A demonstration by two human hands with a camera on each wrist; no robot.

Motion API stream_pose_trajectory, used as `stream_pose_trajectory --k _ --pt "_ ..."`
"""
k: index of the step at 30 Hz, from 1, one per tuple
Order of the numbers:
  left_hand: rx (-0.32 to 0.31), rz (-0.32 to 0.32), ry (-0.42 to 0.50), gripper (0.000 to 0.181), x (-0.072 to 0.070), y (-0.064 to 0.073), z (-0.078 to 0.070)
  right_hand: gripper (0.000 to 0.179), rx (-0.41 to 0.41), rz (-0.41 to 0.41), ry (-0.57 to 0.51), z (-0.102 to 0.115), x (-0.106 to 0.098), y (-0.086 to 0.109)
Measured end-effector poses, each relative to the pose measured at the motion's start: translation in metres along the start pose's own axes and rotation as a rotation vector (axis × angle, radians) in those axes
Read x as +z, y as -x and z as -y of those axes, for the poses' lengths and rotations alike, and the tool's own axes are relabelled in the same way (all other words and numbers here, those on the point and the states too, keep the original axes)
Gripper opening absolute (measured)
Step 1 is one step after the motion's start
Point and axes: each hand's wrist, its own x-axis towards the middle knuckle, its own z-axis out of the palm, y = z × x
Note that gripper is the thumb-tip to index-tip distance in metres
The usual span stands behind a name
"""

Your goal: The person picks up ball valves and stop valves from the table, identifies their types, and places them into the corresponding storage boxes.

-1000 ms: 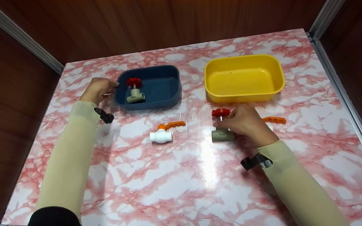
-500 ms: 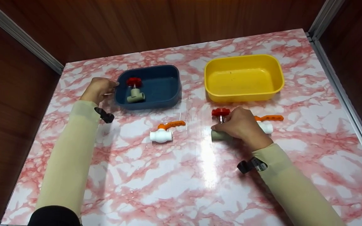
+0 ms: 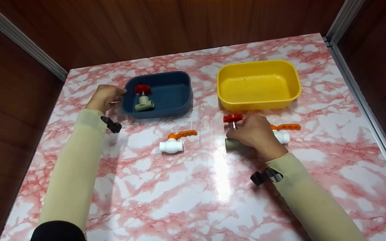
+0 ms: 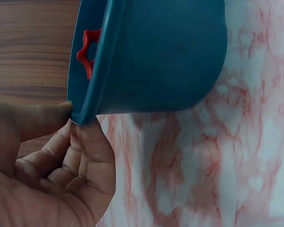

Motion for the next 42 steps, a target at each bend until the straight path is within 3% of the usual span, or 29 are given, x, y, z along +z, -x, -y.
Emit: stream_pose_trajectory --k 8,18,25,32,38,42 --pt "-0.014 -0.011 -0.002 0.014 0.001 0.0 0.0 0.052 0.0 -0.018 -0.017 -0.003 -0.004 0.001" --pt "-0.014 -0.008 -0.023 0.012 0.002 0.0 -0.001 0.045 0.065 0.039 -0.086 -0.002 -0.012 0.004" --pt "-0.019 -0.015 -0.045 0.007 0.001 -0.001 -0.001 0.038 0.031 0.034 -0.165 0.004 -0.015 0.003" --pt "-0.013 -0.027 -0.06 0.015 -0.001 -0.001 0.0 0.038 0.035 0.034 -0.21 0.011 -0.019 0.004" --pt "-0.001 -0.019 -0.025 0.016 0.0 -0.001 0.0 0.034 -0.01 0.05 -0.294 0.015 -0.022 0.004" --pt "-0.011 -0.003 -0.004 0.014 0.0 -0.001 0.0 0.055 -0.04 0.055 -0.297 0.02 -0.024 0.002"
